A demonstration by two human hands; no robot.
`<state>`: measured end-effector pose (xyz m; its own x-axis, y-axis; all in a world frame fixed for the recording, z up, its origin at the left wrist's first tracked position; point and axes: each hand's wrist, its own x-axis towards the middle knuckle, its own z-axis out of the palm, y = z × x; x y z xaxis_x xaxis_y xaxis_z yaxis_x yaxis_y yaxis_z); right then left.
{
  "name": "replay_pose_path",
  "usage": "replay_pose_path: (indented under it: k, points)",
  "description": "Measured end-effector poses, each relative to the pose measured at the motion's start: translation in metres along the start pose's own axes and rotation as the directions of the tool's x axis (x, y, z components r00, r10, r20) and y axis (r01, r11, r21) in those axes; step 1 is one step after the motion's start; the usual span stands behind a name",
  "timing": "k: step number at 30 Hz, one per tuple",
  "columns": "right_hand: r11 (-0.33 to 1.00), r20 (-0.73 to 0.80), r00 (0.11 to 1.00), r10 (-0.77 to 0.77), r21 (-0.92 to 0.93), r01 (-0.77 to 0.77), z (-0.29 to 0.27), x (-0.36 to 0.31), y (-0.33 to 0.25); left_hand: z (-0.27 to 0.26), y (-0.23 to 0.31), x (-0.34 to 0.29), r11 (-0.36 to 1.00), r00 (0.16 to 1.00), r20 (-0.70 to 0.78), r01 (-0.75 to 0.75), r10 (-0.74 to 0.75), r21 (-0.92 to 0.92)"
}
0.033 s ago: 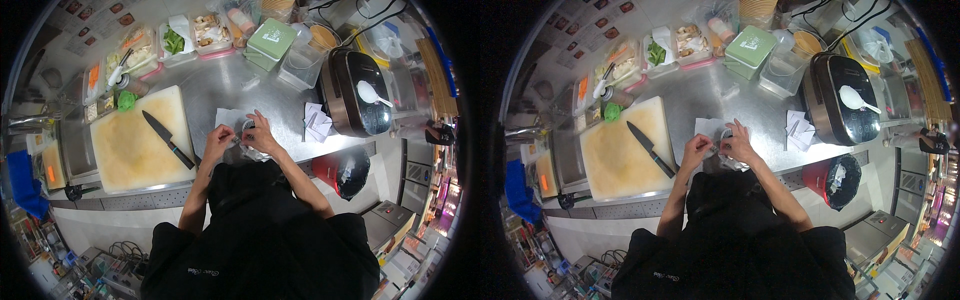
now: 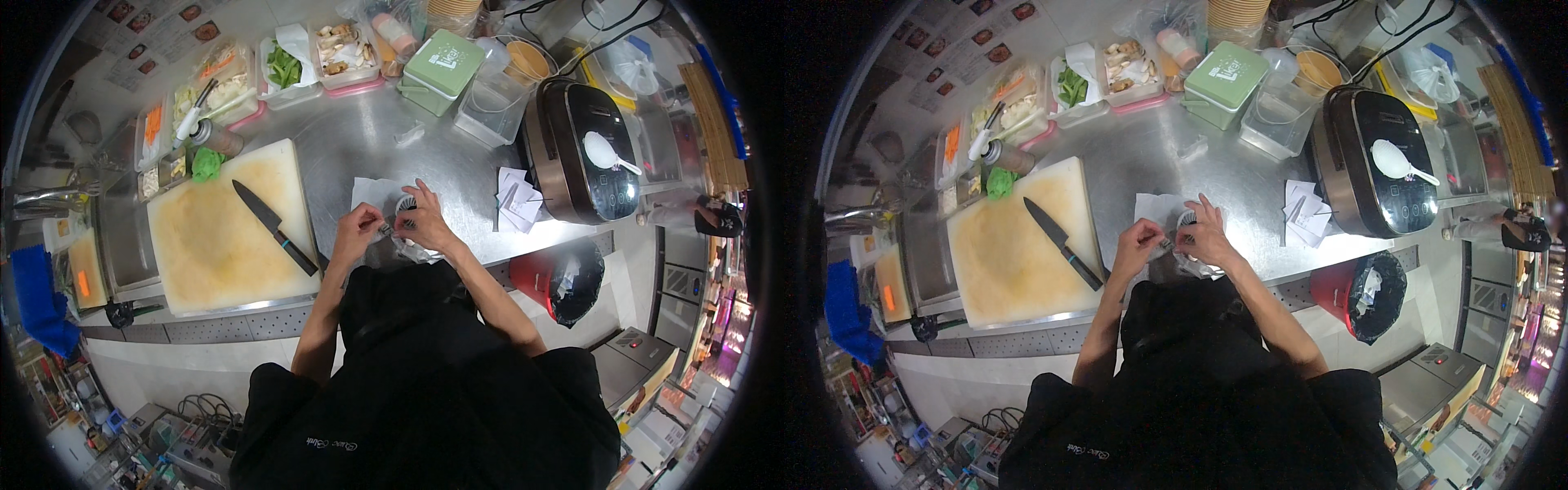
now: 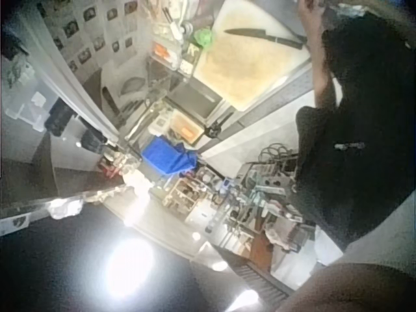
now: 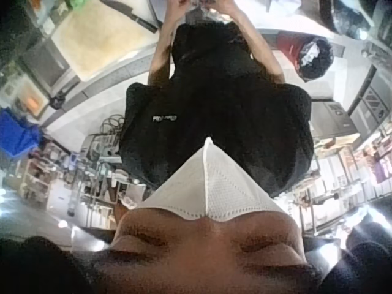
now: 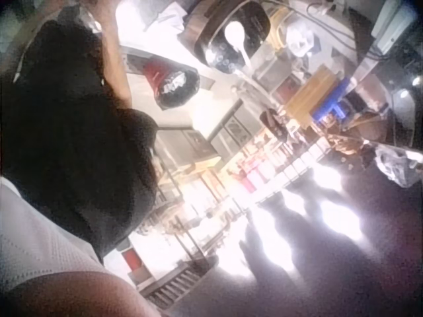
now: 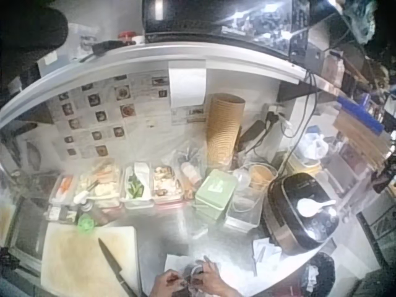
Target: The person unpacks a small portable fan from its box and assembles it on a stainless steel counter. They remove the fan from plastic packaging, attach the handle, and connect the power cord. Another person briefly serves rice from a rice cooker in the background.
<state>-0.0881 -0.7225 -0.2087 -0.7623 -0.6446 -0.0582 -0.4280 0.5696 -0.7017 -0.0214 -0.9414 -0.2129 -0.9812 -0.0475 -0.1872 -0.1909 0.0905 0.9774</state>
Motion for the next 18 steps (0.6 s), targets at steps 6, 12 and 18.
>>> replay_pose_path:
  k: [6, 12, 18]
  points:
    - [1.0, -0.016, 0.999, 0.028, -0.006, -0.028, 0.009, -0.004, -0.001, 0.019, 0.013, 0.005, 0.925, 0.986, 0.05, -0.166, 0.159, 0.342]
    - [0.999, -0.133, 0.991, -0.012, -0.046, 0.006, 0.003, -0.003, 0.0, 0.015, 0.005, 0.019, 0.995, 0.988, 0.12, 0.095, -0.095, 0.007]
    - [0.986, -0.215, 0.963, -0.164, -0.071, 0.152, -0.007, -0.017, -0.029, 0.025, 0.008, 0.014, 0.961, 0.989, -0.147, 0.066, -0.026, 0.27]
